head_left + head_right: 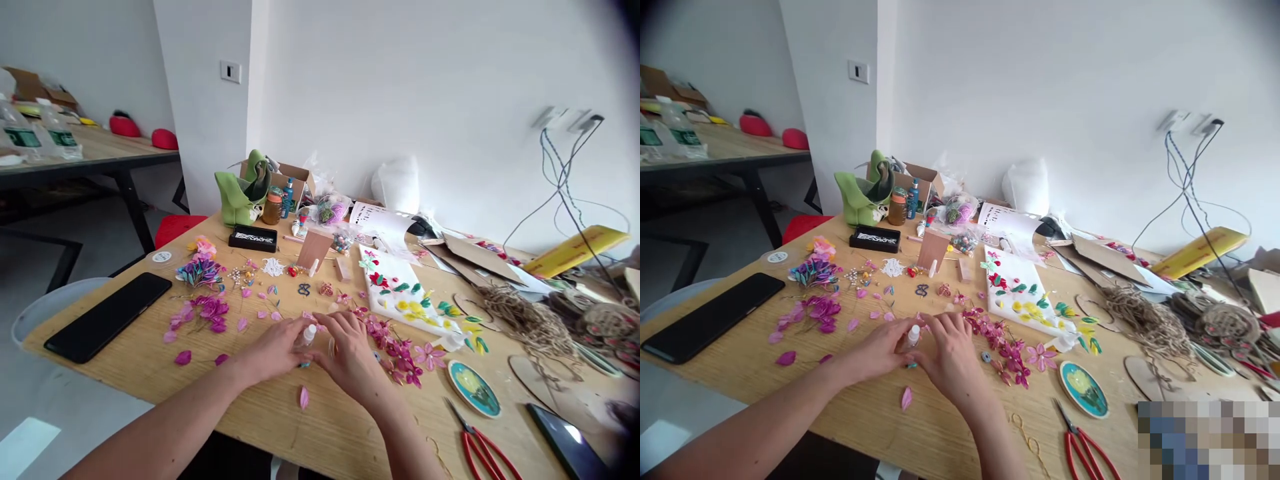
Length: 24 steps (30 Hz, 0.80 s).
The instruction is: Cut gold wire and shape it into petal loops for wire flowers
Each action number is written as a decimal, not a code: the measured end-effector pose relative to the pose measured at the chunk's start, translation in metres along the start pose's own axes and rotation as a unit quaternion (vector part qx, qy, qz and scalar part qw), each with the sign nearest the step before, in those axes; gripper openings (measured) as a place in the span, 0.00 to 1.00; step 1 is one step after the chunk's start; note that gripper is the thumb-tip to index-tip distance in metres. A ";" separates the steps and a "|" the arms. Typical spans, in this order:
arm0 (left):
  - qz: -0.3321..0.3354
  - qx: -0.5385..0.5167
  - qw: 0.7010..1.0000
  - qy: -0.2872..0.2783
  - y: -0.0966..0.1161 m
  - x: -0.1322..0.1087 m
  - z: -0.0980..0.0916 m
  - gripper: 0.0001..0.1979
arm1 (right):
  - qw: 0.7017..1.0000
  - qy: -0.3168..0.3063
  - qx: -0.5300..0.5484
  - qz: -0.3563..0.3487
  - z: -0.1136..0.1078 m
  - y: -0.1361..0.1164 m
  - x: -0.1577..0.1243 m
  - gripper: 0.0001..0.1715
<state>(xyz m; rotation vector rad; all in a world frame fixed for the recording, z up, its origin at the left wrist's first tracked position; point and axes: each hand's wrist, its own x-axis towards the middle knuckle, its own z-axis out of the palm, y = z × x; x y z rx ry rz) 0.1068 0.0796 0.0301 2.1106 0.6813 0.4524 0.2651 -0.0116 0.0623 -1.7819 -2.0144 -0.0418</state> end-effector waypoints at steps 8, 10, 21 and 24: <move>-0.034 -0.025 0.998 0.049 -0.003 0.005 0.001 0.26 | 0.998 -0.034 0.059 0.005 0.004 -0.007 0.020 0.03; -0.038 -0.053 0.996 0.062 -0.003 0.006 0.001 0.26 | 0.997 -0.036 0.073 0.000 0.002 -0.008 0.023 0.01; 0.027 -0.163 0.976 0.145 -0.009 0.006 -0.002 0.38 | 0.989 0.052 0.136 0.041 -0.030 0.003 0.046 0.09; 0.050 -0.188 0.960 0.200 -0.011 0.007 -0.005 0.32 | 0.967 0.170 0.148 0.120 -0.070 0.022 0.047 0.12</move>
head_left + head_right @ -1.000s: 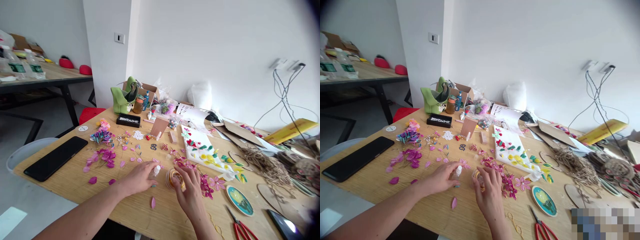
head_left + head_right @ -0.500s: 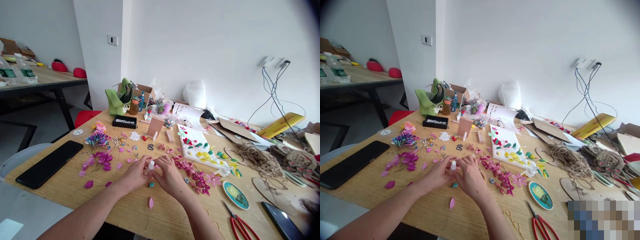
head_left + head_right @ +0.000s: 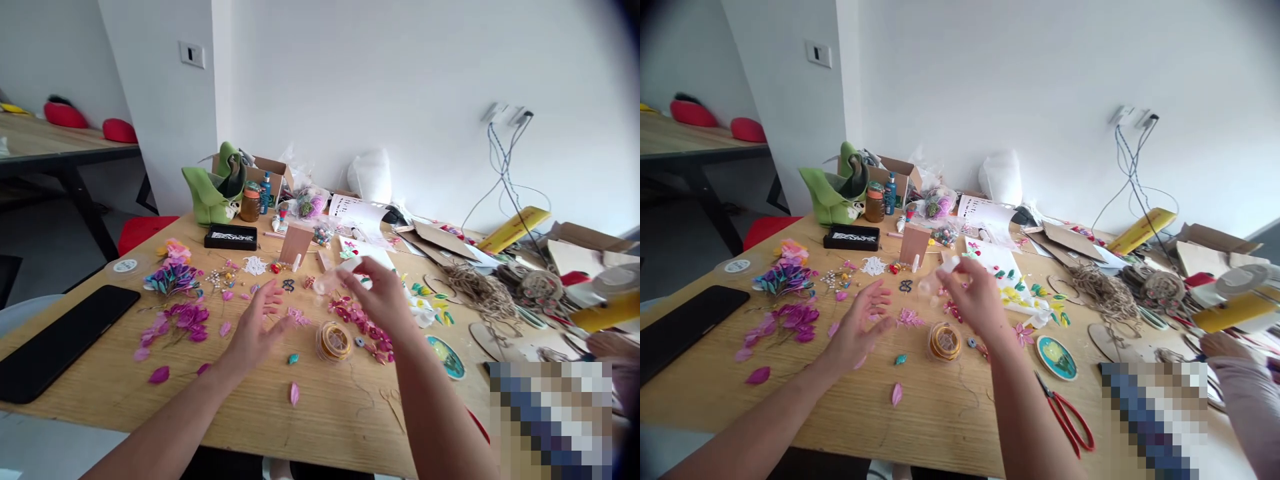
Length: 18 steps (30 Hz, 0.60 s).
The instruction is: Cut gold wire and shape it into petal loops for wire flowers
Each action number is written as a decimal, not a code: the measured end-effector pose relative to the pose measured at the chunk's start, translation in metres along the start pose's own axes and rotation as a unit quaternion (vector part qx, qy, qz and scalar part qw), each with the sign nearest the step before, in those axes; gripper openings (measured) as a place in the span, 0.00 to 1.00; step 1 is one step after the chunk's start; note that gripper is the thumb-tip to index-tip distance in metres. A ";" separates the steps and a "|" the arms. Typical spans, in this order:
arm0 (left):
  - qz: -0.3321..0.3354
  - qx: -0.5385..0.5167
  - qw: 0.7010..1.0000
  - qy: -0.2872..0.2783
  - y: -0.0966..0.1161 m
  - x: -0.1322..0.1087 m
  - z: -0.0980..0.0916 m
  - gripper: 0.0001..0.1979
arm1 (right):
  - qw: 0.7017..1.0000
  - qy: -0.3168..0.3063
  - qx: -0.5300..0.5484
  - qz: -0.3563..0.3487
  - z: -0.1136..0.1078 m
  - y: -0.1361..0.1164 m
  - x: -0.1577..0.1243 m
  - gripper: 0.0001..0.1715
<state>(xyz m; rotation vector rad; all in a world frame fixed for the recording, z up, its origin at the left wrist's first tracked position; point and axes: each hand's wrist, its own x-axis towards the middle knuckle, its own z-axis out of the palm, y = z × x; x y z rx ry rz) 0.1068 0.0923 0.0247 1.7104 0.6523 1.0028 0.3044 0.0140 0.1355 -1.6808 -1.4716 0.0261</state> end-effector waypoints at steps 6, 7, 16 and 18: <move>0.034 0.000 0.999 -0.025 -0.003 -0.003 0.000 0.32 | 0.999 -0.025 -0.037 -0.008 -0.016 -0.011 -0.011 0.08; 0.037 0.006 0.998 -0.044 -0.002 -0.005 0.000 0.34 | 0.998 -0.050 -0.034 -0.011 -0.005 -0.014 -0.019 0.07; -0.011 -0.014 0.998 -0.060 -0.001 -0.005 0.001 0.17 | 0.999 -0.049 0.008 0.008 0.033 -0.021 -0.064 0.12; -0.033 -0.060 0.998 0.012 -0.002 -0.002 0.000 0.19 | 0.999 0.009 0.016 0.051 0.007 -0.010 -0.066 0.15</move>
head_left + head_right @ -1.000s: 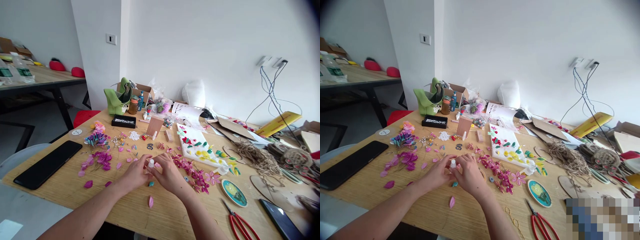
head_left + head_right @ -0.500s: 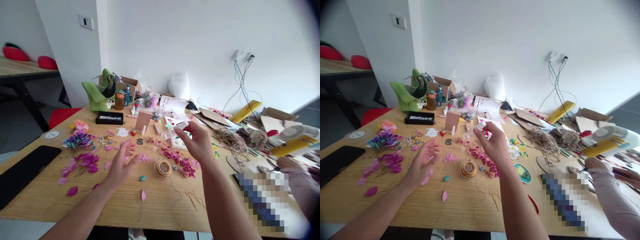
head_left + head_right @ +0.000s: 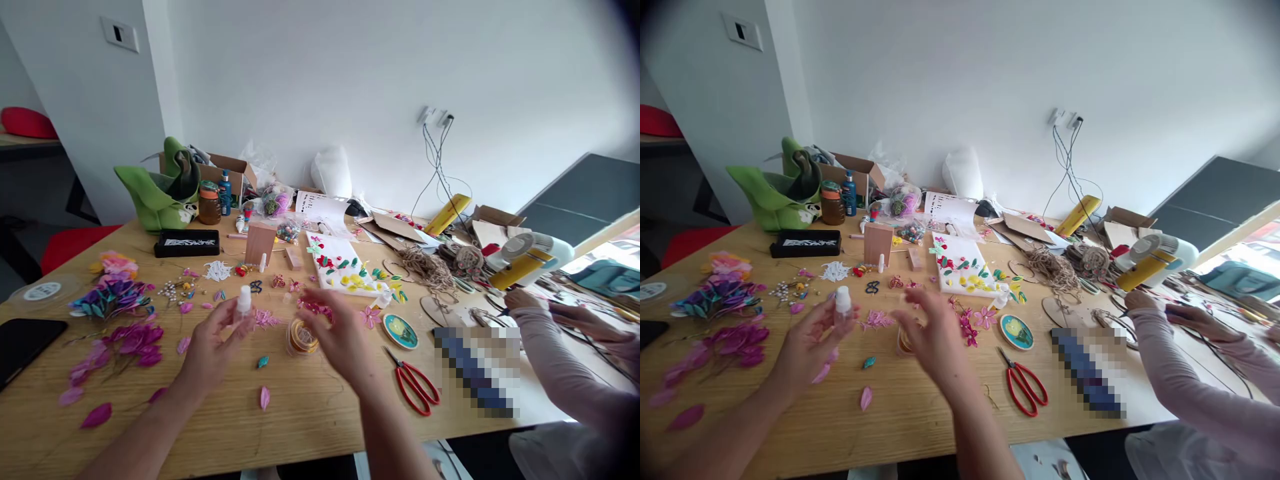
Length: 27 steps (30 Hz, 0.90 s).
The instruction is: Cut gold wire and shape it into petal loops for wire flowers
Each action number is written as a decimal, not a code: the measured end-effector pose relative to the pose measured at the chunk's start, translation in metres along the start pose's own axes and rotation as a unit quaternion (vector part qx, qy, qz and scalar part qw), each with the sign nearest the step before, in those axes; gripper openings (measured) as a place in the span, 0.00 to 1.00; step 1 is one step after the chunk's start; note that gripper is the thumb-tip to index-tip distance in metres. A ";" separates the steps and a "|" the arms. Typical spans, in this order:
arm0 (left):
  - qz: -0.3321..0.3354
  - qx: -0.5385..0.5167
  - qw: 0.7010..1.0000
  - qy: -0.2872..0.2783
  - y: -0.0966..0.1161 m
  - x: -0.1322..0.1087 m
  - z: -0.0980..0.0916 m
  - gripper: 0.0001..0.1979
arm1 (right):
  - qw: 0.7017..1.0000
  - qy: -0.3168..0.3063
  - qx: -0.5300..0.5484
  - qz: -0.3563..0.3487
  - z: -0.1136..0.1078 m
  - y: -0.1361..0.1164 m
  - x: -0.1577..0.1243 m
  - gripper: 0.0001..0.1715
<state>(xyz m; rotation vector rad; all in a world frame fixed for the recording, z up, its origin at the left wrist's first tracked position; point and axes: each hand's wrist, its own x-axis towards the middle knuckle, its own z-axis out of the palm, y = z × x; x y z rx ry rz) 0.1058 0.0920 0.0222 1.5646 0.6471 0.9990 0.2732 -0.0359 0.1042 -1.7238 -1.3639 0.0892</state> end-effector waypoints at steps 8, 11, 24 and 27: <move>0.052 -0.100 0.974 0.198 0.013 0.004 -0.001 0.19 | 0.981 0.154 -0.058 0.105 -0.078 0.046 -0.021 0.18; 0.089 -0.105 0.964 0.226 0.014 0.004 -0.002 0.17 | 0.980 0.157 -0.077 0.092 -0.077 0.052 -0.030 0.16; -0.007 -0.025 0.996 0.086 0.008 0.001 0.002 0.15 | 0.988 -0.033 -0.137 -0.065 -0.028 0.052 0.004 0.10; -0.033 -0.014 0.999 0.029 0.006 0.001 0.003 0.20 | 0.932 -0.173 -0.305 -0.088 0.008 0.049 0.036 0.12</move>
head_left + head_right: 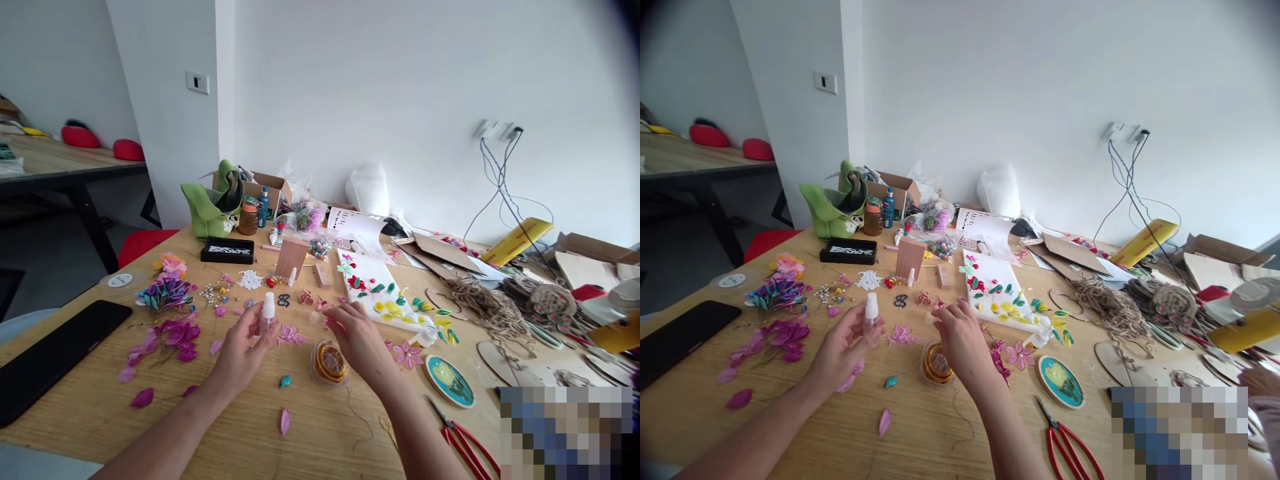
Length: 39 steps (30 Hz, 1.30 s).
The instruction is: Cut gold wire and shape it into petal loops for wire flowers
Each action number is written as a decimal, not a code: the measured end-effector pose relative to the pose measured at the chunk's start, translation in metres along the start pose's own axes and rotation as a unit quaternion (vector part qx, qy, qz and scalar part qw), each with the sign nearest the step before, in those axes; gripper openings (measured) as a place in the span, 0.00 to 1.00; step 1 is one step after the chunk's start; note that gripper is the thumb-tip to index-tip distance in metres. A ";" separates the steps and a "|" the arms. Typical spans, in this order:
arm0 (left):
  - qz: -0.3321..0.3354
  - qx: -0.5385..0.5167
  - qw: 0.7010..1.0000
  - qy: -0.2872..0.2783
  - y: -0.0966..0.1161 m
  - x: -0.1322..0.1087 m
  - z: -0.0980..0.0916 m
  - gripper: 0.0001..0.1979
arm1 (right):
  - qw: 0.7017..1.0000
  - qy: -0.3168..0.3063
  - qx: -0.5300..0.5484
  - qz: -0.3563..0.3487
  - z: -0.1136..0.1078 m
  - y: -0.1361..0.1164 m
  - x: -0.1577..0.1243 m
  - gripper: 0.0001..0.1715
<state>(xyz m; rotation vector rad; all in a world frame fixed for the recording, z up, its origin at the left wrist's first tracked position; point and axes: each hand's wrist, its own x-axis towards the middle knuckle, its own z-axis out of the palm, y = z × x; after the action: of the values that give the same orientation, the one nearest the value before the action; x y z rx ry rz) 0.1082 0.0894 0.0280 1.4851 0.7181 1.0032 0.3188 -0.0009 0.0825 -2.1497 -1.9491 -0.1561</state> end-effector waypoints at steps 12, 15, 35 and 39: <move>-0.027 0.016 0.998 -0.063 0.007 -0.003 0.002 0.24 | 0.994 -0.098 -0.039 -0.002 0.040 -0.004 0.053 0.07; -0.024 0.025 0.997 -0.074 0.006 -0.004 0.000 0.23 | 0.998 -0.065 0.015 0.005 0.017 -0.006 0.054 0.07; -0.027 -0.037 0.992 -0.116 -0.004 -0.005 0.004 0.26 | 0.965 -0.117 0.205 -0.117 -0.046 -0.050 0.065 0.04; -0.029 -0.053 0.992 -0.112 0.000 -0.005 0.003 0.24 | 0.963 -0.127 0.207 -0.117 -0.050 -0.054 0.070 0.03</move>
<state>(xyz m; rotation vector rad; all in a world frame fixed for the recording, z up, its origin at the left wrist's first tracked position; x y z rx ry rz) 0.1092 0.0839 0.0267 1.4482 0.5349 0.8025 0.2767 0.0593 0.1532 -1.7343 -2.1350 0.4702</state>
